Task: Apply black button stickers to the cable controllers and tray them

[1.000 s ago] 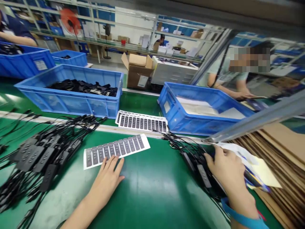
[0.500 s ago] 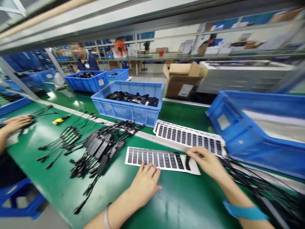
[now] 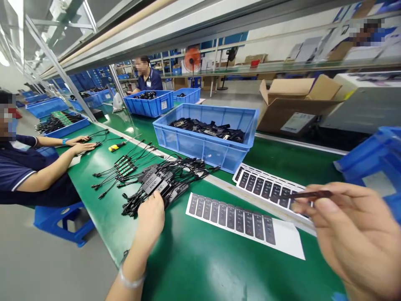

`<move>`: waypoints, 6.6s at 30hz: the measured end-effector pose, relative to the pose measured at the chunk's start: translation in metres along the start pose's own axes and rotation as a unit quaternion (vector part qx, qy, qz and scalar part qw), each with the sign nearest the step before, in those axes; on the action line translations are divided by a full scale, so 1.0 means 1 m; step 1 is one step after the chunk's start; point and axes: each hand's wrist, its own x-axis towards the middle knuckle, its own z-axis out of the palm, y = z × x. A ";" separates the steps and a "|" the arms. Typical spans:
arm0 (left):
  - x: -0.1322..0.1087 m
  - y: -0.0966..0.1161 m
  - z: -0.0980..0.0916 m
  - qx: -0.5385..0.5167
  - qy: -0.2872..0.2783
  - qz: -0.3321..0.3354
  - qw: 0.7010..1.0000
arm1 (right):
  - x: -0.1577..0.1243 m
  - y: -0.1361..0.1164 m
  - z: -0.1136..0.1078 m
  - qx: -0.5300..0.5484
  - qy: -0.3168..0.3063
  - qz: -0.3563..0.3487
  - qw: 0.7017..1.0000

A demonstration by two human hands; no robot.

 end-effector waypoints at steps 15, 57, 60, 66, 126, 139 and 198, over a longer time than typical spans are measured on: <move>-0.020 0.104 0.012 -0.799 -0.294 0.078 0.518 | -0.018 0.031 0.040 0.000 -0.204 0.062 0.977; -0.030 0.096 0.019 -0.817 -0.361 0.062 0.445 | -0.034 0.047 0.048 -0.057 -0.229 0.111 0.965; -0.030 0.096 0.020 -0.819 -0.361 0.063 0.441 | -0.033 0.047 0.048 -0.057 -0.227 0.112 0.966; -0.031 0.097 0.021 -0.821 -0.361 0.060 0.437 | -0.034 0.047 0.049 -0.063 -0.232 0.114 0.964; -0.029 0.103 0.031 -0.793 -0.339 0.037 0.505 | -0.030 0.061 0.048 -0.104 -0.304 0.120 0.939; -0.019 0.097 0.048 -0.503 -0.141 0.293 0.801 | -0.012 0.028 -0.018 -0.168 -0.173 0.073 0.968; -0.018 0.087 0.031 -0.803 -0.377 0.061 0.458 | -0.019 0.039 0.046 0.002 -0.216 0.086 0.973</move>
